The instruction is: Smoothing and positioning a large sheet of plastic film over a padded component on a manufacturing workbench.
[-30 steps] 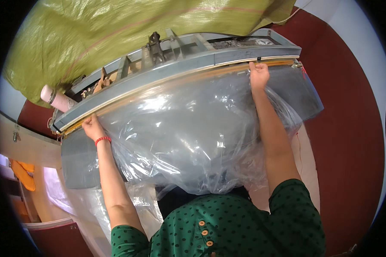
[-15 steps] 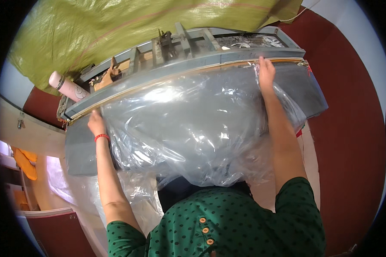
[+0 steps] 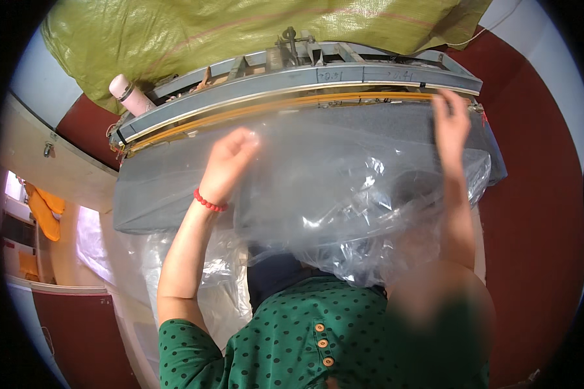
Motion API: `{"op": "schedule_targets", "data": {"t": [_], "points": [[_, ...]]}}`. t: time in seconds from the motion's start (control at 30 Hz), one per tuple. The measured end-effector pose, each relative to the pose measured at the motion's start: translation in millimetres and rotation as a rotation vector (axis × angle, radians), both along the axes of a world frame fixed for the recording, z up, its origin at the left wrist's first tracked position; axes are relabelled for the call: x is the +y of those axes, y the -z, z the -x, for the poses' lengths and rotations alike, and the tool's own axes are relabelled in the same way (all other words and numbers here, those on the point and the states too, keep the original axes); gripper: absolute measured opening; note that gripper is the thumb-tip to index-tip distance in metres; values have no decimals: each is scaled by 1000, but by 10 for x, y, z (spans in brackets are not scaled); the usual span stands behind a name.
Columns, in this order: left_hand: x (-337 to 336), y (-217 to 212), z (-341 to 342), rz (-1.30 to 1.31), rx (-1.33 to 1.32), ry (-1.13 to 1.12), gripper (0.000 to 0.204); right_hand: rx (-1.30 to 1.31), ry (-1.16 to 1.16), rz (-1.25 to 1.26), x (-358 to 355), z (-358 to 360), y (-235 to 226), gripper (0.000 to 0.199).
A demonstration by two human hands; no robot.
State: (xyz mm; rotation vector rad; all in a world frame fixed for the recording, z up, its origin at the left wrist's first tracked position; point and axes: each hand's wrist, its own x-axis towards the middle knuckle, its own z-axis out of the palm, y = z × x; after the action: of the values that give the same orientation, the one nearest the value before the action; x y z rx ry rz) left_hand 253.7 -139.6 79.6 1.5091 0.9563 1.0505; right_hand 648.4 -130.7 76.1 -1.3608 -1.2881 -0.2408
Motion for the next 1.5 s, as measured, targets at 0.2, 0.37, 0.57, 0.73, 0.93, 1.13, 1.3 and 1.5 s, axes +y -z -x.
{"op": "schedule_targets", "data": {"t": [0.2,0.37,0.57,0.73,0.93,1.13,1.3,1.5], "points": [[-197,-151,46,-35,64,35,11,-6,-1074,351,-84,1788,-349,23],[-240,-204,86,-292,221,-69,11,255,-1337,688,-43,2040,-139,20],[-339,-129,19,-869,597,-443,19,709,-1369,767,-214,2392,-35,15],[-390,-255,455,-411,560,79,7,863,-1404,620,17,2311,300,8],[-488,31,2170,-107,1353,121,14,882,-477,265,309,677,681,26],[-484,-340,4218,0,1439,-679,17,486,153,133,251,-2257,1248,27],[49,-153,3479,-899,1045,-1569,22,94,689,461,-43,-2251,940,37],[546,1175,3591,-133,1293,-774,58,-198,900,887,-117,-2536,1029,41]]}}
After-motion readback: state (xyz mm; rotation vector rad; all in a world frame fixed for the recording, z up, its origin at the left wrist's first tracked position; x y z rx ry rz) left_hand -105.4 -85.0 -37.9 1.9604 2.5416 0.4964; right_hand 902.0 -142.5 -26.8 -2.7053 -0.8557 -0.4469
